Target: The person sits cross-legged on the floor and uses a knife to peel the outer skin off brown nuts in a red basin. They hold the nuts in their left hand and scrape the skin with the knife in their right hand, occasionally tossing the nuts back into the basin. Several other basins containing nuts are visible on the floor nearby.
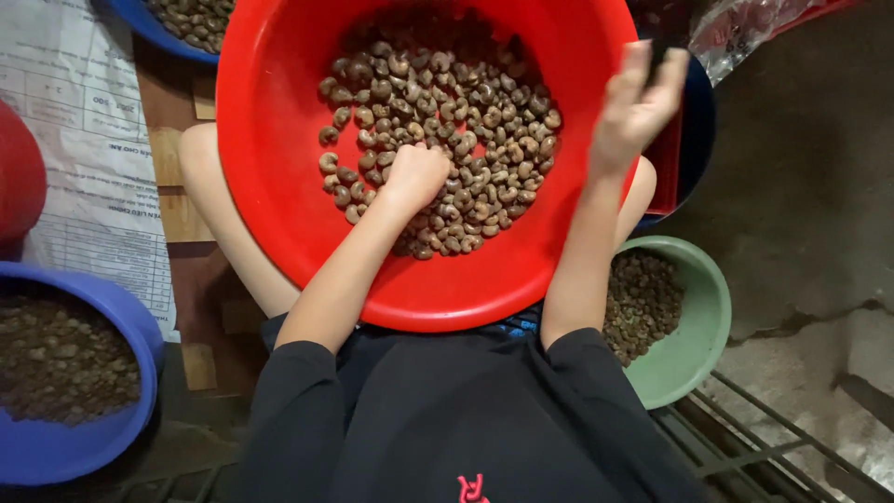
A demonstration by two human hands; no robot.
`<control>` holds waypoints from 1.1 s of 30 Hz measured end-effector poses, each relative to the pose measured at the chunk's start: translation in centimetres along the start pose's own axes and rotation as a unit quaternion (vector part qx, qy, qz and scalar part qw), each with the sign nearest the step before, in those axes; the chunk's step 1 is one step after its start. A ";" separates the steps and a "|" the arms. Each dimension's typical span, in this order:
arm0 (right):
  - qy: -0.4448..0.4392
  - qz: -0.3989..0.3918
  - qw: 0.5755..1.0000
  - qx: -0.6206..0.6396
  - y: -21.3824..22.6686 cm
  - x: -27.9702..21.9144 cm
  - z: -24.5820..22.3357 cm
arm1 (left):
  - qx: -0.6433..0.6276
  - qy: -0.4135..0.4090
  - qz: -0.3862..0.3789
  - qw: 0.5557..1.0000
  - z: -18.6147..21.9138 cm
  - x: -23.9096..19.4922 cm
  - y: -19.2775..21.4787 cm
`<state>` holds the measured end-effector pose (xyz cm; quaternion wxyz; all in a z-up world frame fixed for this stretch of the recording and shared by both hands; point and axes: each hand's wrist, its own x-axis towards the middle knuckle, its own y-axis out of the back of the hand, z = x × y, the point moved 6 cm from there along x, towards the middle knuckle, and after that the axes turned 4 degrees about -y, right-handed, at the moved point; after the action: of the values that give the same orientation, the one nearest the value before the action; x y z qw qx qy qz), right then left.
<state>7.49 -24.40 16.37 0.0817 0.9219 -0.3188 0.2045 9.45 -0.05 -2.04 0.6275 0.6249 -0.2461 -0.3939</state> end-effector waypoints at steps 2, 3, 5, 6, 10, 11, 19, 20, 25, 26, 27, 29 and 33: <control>-0.050 -0.047 0.998 -0.014 -3.1 -1.2 -0.9 | -0.106 0.011 -0.006 0.994 -1.1 -0.9 3.8; -0.101 -0.094 0.990 -0.029 -5.2 -1.9 -0.8 | -0.212 0.022 -0.013 0.977 -1.8 -1.3 5.5; -0.103 -0.131 0.983 -0.077 -6.2 -3.6 -1.5 | -0.425 0.041 0.067 0.902 -2.7 -2.3 10.3; -0.106 -0.167 0.972 -0.128 -7.1 -4.6 -1.7 | -0.615 0.055 0.143 0.774 -3.5 -3.0 12.9; 0.001 -0.190 0.958 -0.216 -9.2 -6.1 -3.1 | -0.760 0.048 0.210 0.613 -5.6 -2.2 10.9; 0.010 -0.208 0.951 -0.230 -9.6 -6.5 -3.1 | -0.770 0.050 0.226 0.594 -5.5 -2.6 12.1; 0.096 -0.253 0.899 -0.345 -9.8 -7.4 -0.9 | -0.777 0.088 0.260 0.567 -6.1 -2.4 10.1; 0.134 -0.249 0.872 -0.399 -9.6 -7.3 -0.4 | -0.770 0.091 0.268 0.572 -6.1 -2.7 10.8; 0.237 -0.207 0.865 -0.391 -8.7 -7.9 1.5 | -0.715 0.078 0.297 0.628 -6.3 -3.5 12.0; 0.231 -0.213 0.861 -0.399 -8.6 -7.7 2.2 | -0.702 0.075 0.286 0.648 -6.3 -3.7 12.4; 0.224 -0.212 0.858 -0.410 -8.4 -7.4 2.9 | -0.688 0.067 0.272 0.670 -6.5 -3.6 13.0; 0.227 -0.195 0.865 -0.404 -7.8 -7.6 2.5 | -0.673 0.067 0.272 0.684 -6.4 -3.4 13.3; 0.133 -0.233 0.898 -0.350 -8.0 -7.8 2.0 | -0.667 0.078 0.239 0.702 -6.5 -3.2 12.2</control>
<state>7.55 -14.41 11.12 0.4860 0.8458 -0.1321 0.1760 15.14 5.24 9.86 0.9702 -0.0081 -0.0107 -0.2418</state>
